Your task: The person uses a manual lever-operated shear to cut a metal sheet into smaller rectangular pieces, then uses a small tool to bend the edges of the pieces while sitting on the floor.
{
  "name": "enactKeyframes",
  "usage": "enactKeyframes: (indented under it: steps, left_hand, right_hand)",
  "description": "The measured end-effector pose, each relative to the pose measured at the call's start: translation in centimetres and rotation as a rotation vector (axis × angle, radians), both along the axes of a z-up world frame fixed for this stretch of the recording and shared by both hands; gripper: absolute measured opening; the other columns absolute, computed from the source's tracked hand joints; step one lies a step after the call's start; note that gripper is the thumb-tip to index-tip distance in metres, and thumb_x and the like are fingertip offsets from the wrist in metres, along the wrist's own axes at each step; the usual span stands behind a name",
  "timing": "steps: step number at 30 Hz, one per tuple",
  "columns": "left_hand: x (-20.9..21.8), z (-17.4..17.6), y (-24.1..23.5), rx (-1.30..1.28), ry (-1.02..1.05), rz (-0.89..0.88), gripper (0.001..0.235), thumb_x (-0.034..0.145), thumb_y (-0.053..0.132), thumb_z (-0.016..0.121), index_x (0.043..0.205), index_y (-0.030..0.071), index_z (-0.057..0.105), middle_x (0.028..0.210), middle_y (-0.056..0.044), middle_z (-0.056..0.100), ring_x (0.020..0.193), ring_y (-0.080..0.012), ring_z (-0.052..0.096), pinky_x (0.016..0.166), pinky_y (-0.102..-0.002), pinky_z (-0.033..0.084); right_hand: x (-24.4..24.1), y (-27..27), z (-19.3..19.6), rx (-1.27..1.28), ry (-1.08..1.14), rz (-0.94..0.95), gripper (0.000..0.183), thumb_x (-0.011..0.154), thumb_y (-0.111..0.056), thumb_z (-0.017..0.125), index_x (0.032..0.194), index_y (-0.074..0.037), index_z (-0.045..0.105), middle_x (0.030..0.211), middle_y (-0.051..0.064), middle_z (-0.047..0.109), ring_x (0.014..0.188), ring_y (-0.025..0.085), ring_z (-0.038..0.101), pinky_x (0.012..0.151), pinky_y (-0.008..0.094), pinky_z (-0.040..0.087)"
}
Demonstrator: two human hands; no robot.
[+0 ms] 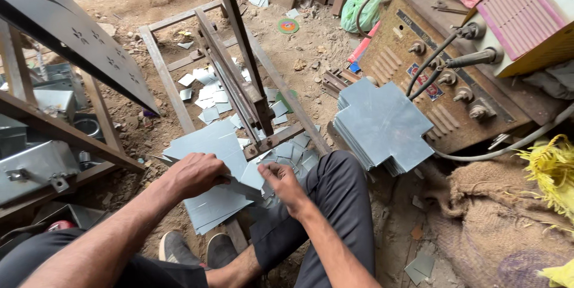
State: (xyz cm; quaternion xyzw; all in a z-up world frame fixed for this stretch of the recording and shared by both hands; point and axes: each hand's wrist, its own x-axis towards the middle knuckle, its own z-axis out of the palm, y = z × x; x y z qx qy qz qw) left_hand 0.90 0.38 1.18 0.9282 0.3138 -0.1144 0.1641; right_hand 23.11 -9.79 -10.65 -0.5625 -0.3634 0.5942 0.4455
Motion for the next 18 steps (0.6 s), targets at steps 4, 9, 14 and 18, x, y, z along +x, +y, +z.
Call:
enactKeyframes:
  steps: [4, 9, 14, 18]
  left_hand:
    - [0.5, -0.5, 0.2, -0.042, 0.09, 0.03, 0.017, 0.098, 0.025, 0.063, 0.098, 0.019, 0.079, 0.082, -0.003, 0.078, 0.066, -0.0174, 0.074, 0.058, -0.035, 0.058]
    - [0.4, -1.1, 0.4, -0.028, 0.077, 0.001, 0.016, 0.097, 0.026, 0.064, 0.099, 0.02, 0.079, 0.082, -0.002, 0.078, 0.064, -0.0172, 0.073, 0.057, -0.035, 0.058]
    - [0.2, -1.2, 0.3, -0.024, 0.079, 0.016, 0.015, 0.097, 0.026, 0.064, 0.1, 0.021, 0.079, 0.082, -0.001, 0.079, 0.064, -0.0154, 0.074, 0.056, -0.033, 0.059]
    - [0.3, -1.1, 0.4, -0.017, 0.079, 0.011, 0.016, 0.096, 0.027, 0.066, 0.099, 0.021, 0.079, 0.082, -0.001, 0.079, 0.065, -0.0166, 0.074, 0.058, -0.034, 0.059]
  right_hand:
    - [-0.6, -0.6, 2.9, 0.297, -0.374, 0.029, 0.043, 0.085, -0.041, 0.079, 0.109, -0.006, 0.072, 0.095, 0.005, 0.071, 0.091, 0.02, 0.067, 0.08, 0.037, 0.054]
    - [-0.9, -1.3, 4.9, 0.646, -0.677, 0.021, 0.038, 0.093, -0.037, 0.075, 0.11, -0.004, 0.072, 0.103, 0.005, 0.066, 0.098, 0.021, 0.065, 0.09, 0.038, 0.051]
    - [-1.4, -1.5, 4.3, 0.827, -0.84, 0.056, 0.041, 0.103, -0.047, 0.065, 0.12, -0.01, 0.07, 0.109, 0.003, 0.067, 0.106, 0.02, 0.063, 0.101, 0.04, 0.048]
    - [-0.8, -1.9, 5.0, 0.861, -0.854, 0.001, 0.053, 0.105, -0.055, 0.054, 0.133, -0.013, 0.068, 0.108, 0.004, 0.063, 0.104, 0.02, 0.061, 0.1, 0.043, 0.046]
